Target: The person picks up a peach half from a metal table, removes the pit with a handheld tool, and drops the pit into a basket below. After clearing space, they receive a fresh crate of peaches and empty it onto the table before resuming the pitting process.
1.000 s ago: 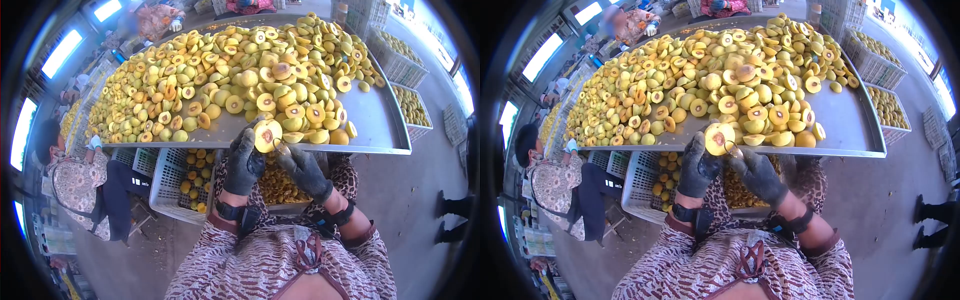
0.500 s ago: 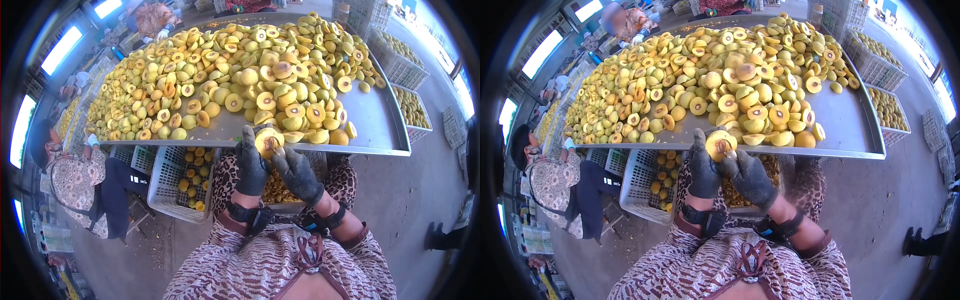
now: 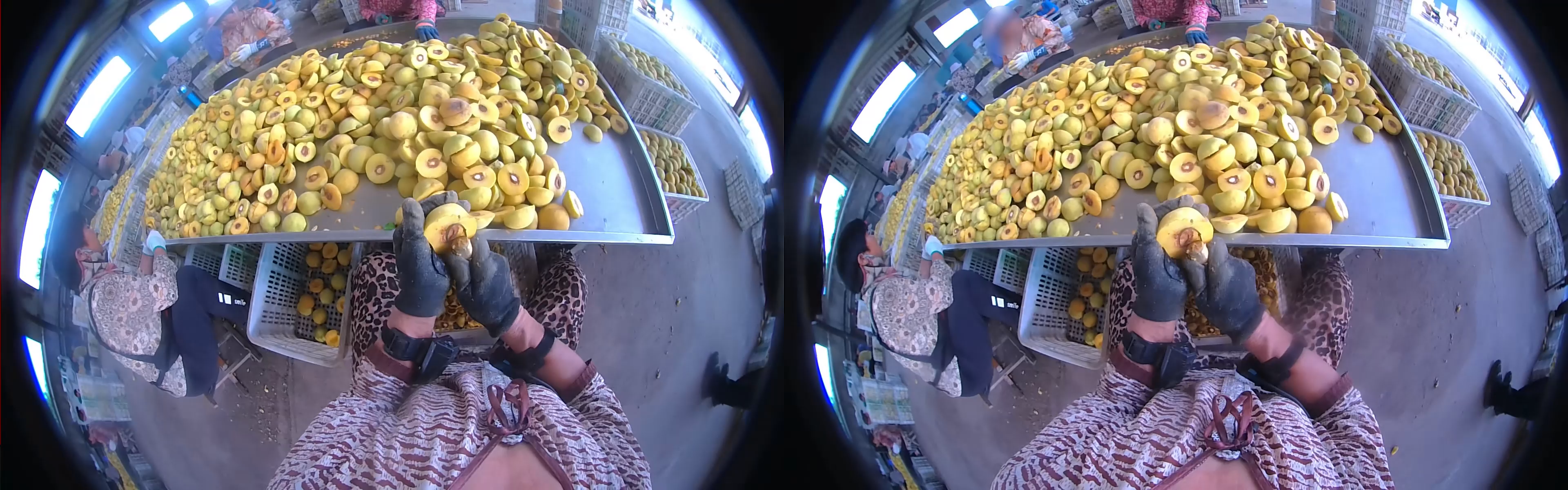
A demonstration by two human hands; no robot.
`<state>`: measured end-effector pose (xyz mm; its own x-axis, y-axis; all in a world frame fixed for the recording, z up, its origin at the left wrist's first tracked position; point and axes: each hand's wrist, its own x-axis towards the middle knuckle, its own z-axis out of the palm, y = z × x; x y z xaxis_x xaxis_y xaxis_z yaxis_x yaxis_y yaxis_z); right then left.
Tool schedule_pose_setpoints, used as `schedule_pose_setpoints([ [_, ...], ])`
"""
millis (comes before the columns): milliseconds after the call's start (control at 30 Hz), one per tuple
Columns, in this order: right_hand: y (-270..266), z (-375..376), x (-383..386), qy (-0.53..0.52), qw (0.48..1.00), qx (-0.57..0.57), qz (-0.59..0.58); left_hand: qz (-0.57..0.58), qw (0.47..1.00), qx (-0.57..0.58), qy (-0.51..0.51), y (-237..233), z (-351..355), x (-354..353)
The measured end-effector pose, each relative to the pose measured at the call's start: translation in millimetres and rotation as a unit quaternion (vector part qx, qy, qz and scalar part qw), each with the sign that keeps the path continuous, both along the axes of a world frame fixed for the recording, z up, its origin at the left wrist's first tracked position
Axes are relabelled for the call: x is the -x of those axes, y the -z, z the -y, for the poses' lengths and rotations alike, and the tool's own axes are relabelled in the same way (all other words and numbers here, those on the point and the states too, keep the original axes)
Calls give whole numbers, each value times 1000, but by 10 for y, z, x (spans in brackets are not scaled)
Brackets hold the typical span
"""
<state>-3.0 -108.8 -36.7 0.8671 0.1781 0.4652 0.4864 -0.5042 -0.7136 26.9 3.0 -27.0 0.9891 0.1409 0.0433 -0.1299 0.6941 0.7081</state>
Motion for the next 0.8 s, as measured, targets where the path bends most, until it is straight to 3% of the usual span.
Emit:
schedule_pose_setpoints([
  [133,-45,-24,25,23,996,-16,80,25,997,56,36,-149,40,87],
  [267,-131,-18,55,38,997,3,70,20,996,78,43,-133,14,52],
  [367,-218,-12,93,10,997,-34,72,14,998,52,25,-196,-57,63],
  [533,-283,15,112,2,999,35,40,36,999,-35,-16,-259,-88,79],
  [633,-291,-21,102,-5,999,-15,50,51,997,-62,-13,-207,-99,70],
  [800,-342,-39,133,15,1000,-5,21,67,996,-58,19,-235,-176,91],
])
